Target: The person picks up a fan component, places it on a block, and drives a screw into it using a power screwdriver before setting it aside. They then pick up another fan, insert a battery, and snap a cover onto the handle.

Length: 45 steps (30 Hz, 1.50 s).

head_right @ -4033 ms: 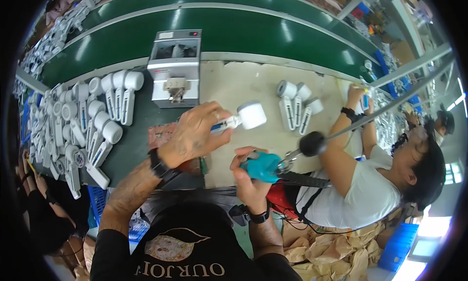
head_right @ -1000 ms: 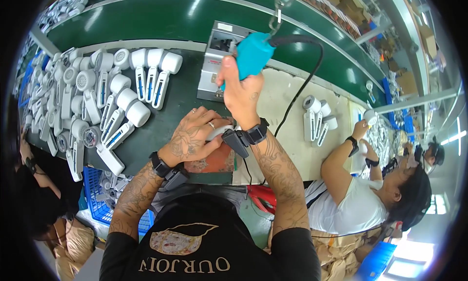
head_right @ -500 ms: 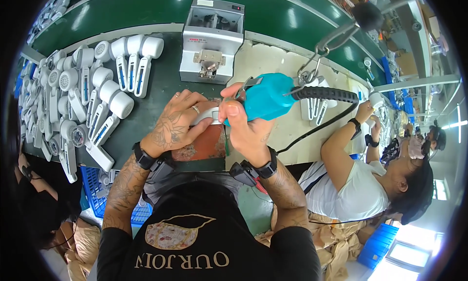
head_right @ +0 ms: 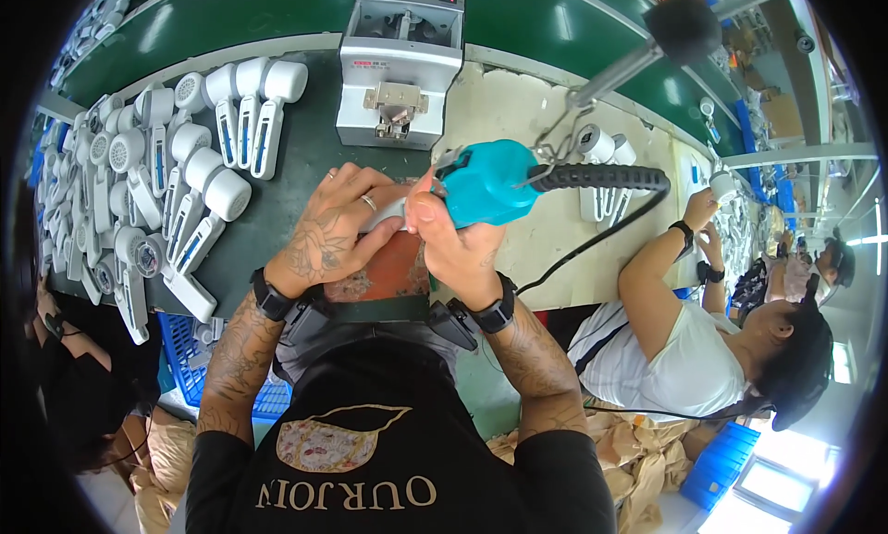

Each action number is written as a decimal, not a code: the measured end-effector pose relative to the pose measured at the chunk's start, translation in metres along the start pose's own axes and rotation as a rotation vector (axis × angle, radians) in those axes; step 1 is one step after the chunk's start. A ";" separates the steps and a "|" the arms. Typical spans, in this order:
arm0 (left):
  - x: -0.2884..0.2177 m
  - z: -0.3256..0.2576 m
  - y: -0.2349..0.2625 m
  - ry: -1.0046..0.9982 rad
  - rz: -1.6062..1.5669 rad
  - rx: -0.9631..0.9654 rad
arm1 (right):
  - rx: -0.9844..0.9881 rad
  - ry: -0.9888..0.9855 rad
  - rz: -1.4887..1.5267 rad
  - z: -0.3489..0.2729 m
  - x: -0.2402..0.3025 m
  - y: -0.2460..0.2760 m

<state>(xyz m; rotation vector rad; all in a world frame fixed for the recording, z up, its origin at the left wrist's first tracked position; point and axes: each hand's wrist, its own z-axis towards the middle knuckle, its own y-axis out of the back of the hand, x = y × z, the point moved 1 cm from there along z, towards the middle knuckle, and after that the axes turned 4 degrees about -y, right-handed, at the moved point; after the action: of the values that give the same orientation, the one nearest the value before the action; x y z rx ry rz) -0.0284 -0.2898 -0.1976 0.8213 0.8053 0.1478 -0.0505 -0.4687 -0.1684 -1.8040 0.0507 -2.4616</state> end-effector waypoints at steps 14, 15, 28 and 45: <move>-0.028 -0.034 0.002 -0.198 0.153 -0.166 | -0.191 -0.034 0.415 -0.028 0.013 0.014; -0.031 -0.043 0.001 -0.216 0.261 -0.163 | -0.192 0.061 0.397 -0.029 0.031 0.010; 0.190 -0.219 0.282 0.622 -0.260 -1.371 | -0.291 0.042 0.235 -0.060 0.040 0.023; -0.014 0.086 0.030 -0.093 -0.014 -0.136 | -0.329 -0.143 0.007 -0.086 0.045 0.030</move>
<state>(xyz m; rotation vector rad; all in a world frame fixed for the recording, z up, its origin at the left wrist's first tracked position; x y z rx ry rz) 0.0266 -0.3262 -0.1339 0.6890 0.7055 0.1494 -0.1438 -0.5050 -0.1541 -2.0927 0.4778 -2.4256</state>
